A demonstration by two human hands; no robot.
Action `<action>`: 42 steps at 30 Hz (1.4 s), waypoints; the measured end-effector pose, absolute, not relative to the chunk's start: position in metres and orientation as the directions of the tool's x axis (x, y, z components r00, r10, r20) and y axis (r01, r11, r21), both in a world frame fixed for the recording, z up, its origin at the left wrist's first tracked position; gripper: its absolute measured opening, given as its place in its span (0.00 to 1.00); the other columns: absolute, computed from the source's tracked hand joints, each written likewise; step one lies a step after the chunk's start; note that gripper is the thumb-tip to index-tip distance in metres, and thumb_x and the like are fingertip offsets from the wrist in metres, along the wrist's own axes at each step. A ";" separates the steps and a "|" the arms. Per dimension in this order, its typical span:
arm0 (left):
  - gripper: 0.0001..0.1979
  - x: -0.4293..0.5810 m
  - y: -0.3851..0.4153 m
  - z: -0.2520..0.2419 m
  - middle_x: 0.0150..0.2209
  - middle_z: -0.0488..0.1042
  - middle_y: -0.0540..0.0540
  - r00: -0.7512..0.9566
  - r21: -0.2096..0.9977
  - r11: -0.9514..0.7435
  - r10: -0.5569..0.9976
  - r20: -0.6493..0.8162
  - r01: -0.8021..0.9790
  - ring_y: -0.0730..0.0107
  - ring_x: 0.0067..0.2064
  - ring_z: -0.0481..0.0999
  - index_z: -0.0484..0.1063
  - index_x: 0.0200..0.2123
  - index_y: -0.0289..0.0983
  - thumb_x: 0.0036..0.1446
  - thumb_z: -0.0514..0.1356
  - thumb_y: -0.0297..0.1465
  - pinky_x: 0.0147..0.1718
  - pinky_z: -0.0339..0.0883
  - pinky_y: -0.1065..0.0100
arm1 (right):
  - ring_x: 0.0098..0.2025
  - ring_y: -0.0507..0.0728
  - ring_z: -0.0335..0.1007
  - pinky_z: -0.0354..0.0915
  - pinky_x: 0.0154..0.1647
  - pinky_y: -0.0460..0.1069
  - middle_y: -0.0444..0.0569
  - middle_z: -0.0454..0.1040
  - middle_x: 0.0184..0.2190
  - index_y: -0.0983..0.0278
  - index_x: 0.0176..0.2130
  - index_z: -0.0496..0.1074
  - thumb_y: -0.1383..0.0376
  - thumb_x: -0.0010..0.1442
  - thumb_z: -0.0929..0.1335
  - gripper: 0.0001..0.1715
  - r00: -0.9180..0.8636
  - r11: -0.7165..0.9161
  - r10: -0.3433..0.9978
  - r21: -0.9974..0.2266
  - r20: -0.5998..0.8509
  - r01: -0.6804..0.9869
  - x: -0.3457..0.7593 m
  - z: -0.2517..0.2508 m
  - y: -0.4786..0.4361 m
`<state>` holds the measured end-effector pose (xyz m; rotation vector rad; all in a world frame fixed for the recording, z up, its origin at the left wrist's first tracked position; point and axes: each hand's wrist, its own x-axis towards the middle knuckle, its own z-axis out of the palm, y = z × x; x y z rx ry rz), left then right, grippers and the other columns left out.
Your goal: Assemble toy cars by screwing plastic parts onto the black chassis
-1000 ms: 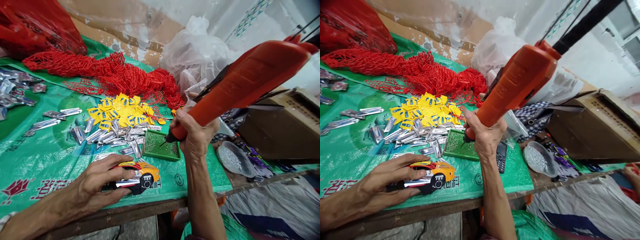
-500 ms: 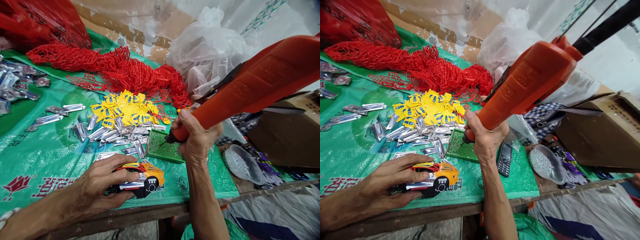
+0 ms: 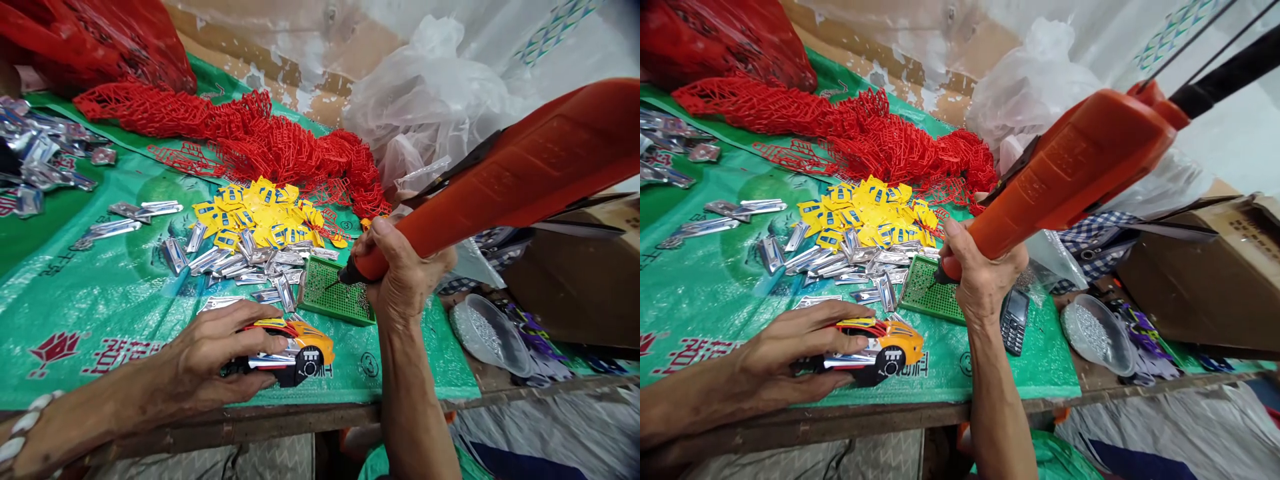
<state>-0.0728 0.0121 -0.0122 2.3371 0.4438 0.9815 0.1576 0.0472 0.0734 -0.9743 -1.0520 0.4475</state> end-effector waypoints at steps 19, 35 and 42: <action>0.18 -0.071 0.013 -0.012 0.54 0.75 0.42 0.658 0.577 -0.810 0.491 0.572 0.103 0.62 0.52 0.78 0.69 0.54 0.43 0.61 0.62 0.25 0.48 0.73 0.66 | 0.17 0.51 0.65 0.63 0.17 0.48 0.35 0.69 0.19 0.60 0.31 0.70 0.61 0.48 0.78 0.15 0.476 0.498 0.710 -0.848 0.519 0.181 0.161 0.068 0.056; 0.12 -0.067 0.019 -0.004 0.50 0.78 0.40 0.651 0.634 -0.773 0.479 0.589 -0.005 0.63 0.50 0.78 0.73 0.51 0.39 0.64 0.61 0.29 0.47 0.74 0.66 | 0.15 0.51 0.63 0.61 0.15 0.48 0.36 0.68 0.17 0.61 0.35 0.73 0.67 0.45 0.76 0.15 0.511 0.593 0.640 -0.792 0.575 0.148 0.147 0.103 0.045; 0.11 -0.067 0.021 -0.002 0.48 0.78 0.39 0.667 0.671 -0.742 0.496 0.556 -0.008 0.62 0.48 0.79 0.76 0.48 0.35 0.64 0.63 0.32 0.46 0.74 0.65 | 0.16 0.49 0.56 0.54 0.14 0.49 0.39 0.61 0.16 0.59 0.18 0.68 0.66 0.46 0.69 0.09 0.486 0.556 0.700 -0.826 0.524 0.089 0.118 0.143 0.012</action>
